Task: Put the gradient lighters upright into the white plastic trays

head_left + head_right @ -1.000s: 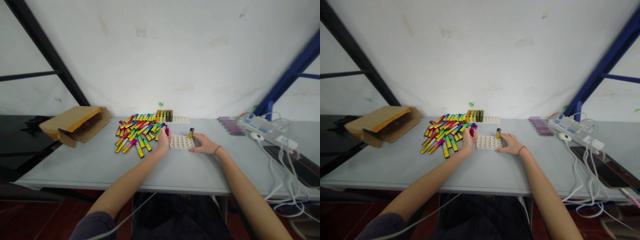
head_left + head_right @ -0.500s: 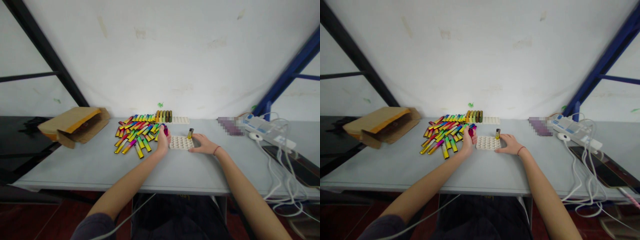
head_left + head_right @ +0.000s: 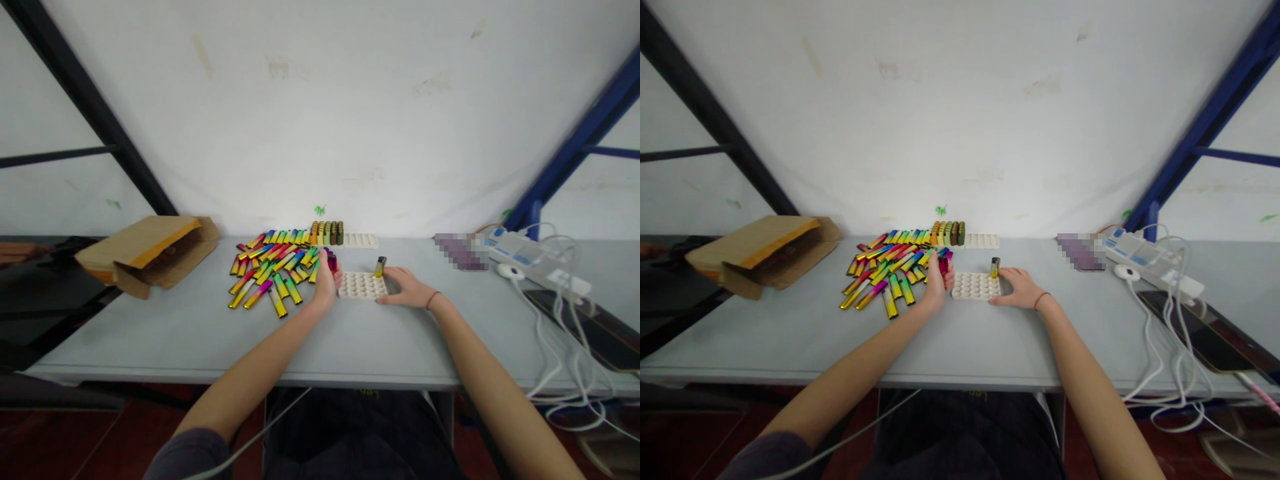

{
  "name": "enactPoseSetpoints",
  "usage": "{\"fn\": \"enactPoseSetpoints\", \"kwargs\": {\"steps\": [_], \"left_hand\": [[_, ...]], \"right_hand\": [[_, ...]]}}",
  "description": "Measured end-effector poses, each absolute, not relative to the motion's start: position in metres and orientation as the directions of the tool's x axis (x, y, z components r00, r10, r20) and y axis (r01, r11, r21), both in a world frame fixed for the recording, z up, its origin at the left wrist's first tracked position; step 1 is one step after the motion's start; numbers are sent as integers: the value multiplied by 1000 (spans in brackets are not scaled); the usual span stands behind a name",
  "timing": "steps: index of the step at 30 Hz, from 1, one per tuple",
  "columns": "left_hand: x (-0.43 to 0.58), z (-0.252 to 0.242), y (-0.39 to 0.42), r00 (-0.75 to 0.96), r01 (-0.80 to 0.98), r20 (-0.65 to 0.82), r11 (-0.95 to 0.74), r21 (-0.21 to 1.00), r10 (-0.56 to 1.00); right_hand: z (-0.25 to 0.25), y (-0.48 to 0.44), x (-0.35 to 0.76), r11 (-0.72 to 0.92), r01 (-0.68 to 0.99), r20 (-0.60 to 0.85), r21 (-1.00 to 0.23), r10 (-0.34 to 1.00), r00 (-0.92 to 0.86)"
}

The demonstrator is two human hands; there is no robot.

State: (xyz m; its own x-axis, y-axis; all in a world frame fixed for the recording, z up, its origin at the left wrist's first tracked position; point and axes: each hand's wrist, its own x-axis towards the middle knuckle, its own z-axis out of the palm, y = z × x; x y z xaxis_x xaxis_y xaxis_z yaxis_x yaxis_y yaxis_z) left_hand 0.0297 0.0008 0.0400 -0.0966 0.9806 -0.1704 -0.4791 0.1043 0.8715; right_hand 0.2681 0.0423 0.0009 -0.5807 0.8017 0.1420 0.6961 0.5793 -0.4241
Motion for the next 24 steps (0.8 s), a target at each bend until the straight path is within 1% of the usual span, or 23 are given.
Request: {"fn": "enactPoseSetpoints", "kwargs": {"steps": [3, 6, 8, 12, 14, 16, 18, 20, 24], "left_hand": [[30, 39, 2, -84, -458, -153, 98, 884, 985], [30, 39, 3, -77, -423, -99, 58, 904, 992], [31, 40, 3, -74, -361, -30, 1, 933, 997], [34, 39, -2, -20, -160, 162, -163, 974, 987], [37, 36, -3, 48, -106, 226, -220, 970, 973], [41, 32, -2, 110, -89, 261, -252, 964, 959], [45, 28, 2, 139, -53, 292, -288, 956, 946], [48, 27, 7, 163, 30, 333, -342, 939, 929], [51, 31, 15, 254, 177, 340, -389, 904, 906]], "right_hand": [[2, 42, 268, 575, 695, 135, -431, 803, -581], [4, 41, 267, 569, 702, 130, -428, 808, -575], [5, 40, 266, 569, 706, 127, -422, 808, -575], [6, 39, 265, 580, 701, 134, -414, 801, -584], [6, 39, 265, 584, 698, 139, -414, 798, -586], [6, 39, 264, 582, 700, 138, -414, 800, -584], [6, 39, 263, 578, 704, 133, -413, 803, -582], [6, 39, 263, 575, 706, 126, -413, 804, -581], [6, 39, 261, 571, 713, 125, -406, 808, -576]]}}
